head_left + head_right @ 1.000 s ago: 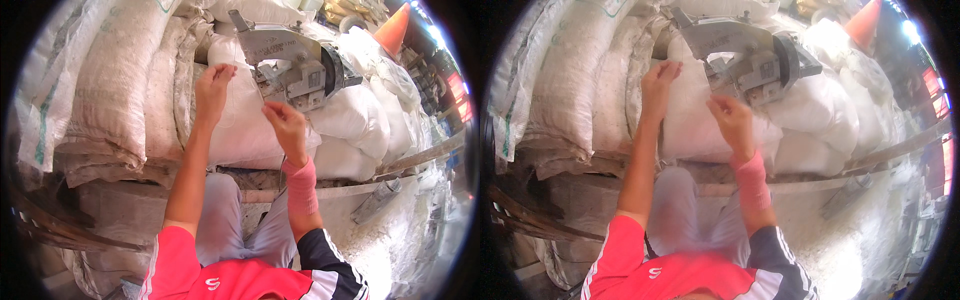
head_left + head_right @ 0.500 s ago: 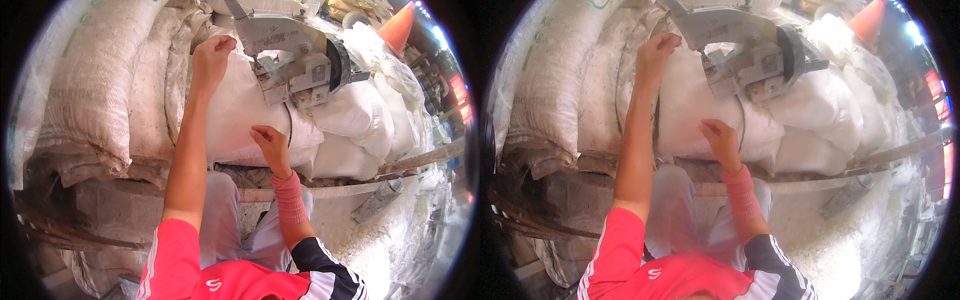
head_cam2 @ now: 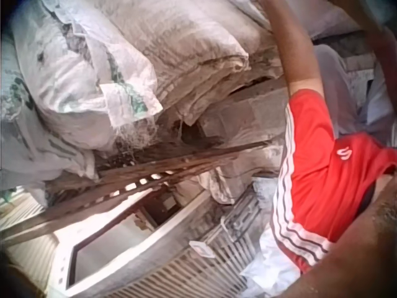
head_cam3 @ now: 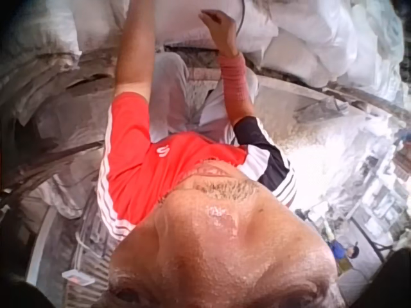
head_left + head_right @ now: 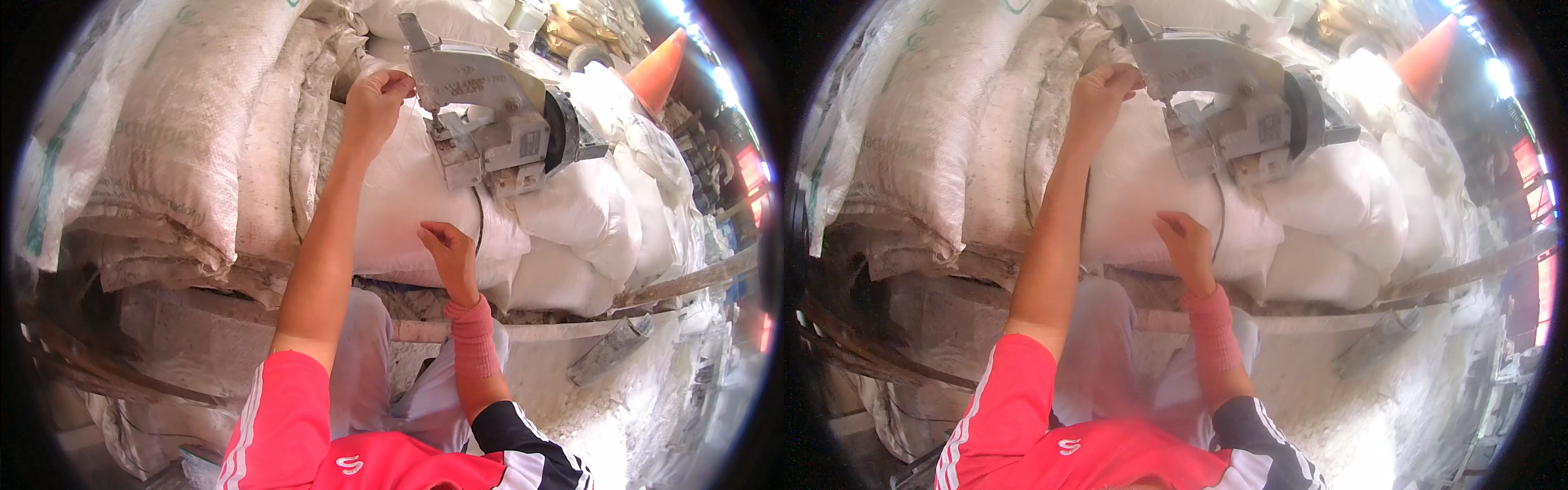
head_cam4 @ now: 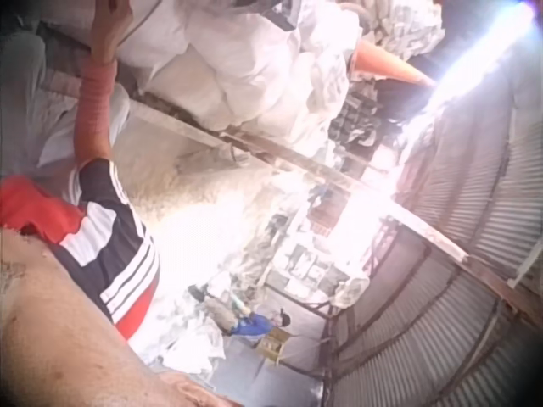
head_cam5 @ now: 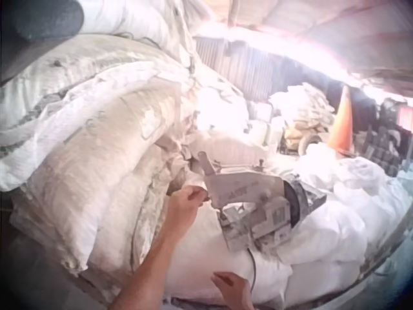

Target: The person threads an industrial handheld sewing machine and checks the needle mechanism while sitting among large white sacks.

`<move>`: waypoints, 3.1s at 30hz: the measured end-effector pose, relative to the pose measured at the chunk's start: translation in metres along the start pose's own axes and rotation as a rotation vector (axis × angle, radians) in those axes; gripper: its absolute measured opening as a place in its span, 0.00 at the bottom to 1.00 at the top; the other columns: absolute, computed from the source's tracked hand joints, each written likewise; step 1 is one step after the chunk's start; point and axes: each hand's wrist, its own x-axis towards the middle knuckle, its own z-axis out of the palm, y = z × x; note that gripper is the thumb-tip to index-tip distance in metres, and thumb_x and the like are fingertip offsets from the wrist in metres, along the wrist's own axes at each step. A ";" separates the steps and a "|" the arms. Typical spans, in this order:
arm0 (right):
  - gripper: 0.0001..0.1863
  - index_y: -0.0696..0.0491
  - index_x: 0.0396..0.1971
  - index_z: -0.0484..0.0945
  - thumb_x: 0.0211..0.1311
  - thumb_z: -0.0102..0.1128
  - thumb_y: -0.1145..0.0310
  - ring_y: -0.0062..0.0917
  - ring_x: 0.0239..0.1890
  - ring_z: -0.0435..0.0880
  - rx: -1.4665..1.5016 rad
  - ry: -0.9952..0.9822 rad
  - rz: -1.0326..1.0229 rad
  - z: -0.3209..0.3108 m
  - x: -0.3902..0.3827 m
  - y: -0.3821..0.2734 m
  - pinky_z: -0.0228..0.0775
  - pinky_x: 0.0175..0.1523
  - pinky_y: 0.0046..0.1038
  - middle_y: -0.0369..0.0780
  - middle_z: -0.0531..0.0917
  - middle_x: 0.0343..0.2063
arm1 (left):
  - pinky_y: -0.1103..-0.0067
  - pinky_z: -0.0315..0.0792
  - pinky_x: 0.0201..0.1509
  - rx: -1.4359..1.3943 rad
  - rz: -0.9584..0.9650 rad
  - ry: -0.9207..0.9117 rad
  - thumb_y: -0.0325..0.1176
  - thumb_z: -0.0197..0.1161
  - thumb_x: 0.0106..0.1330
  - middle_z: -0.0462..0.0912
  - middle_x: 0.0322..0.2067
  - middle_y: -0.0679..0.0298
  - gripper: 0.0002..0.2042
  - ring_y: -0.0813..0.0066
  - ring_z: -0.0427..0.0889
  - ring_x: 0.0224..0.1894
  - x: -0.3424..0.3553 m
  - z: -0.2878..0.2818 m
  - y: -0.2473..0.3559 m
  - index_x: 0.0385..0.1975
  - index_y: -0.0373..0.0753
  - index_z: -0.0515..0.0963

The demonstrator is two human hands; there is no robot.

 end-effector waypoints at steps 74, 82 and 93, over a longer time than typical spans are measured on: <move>0.12 0.55 0.41 0.80 0.56 0.61 0.75 0.22 0.27 0.77 -0.252 0.112 -0.300 -0.003 -0.021 -0.028 0.70 0.33 0.22 0.39 0.82 0.32 | 0.71 0.67 0.57 0.298 -0.219 -0.107 0.27 0.67 0.50 0.72 0.50 0.45 0.04 0.50 0.72 0.53 -0.204 -0.047 -0.005 0.25 0.38 0.81; 0.18 0.54 0.41 0.80 0.46 0.63 0.79 0.27 0.32 0.79 -0.688 -0.140 -0.932 -0.025 -0.042 -0.022 0.72 0.36 0.26 0.42 0.78 0.42 | 0.74 0.71 0.47 0.136 -0.279 -0.565 0.27 0.64 0.50 0.77 0.39 0.56 0.02 0.60 0.77 0.42 -0.275 -0.054 0.005 0.23 0.38 0.81; 0.20 0.55 0.38 0.81 0.38 0.63 0.70 0.31 0.39 0.79 -0.683 -0.612 -0.951 -0.051 -0.164 0.032 0.72 0.42 0.32 0.40 0.79 0.40 | 0.75 0.73 0.41 0.042 -0.628 -1.216 0.36 0.63 0.56 0.83 0.32 0.58 0.10 0.70 0.81 0.35 -0.312 -0.079 0.022 0.32 0.37 0.82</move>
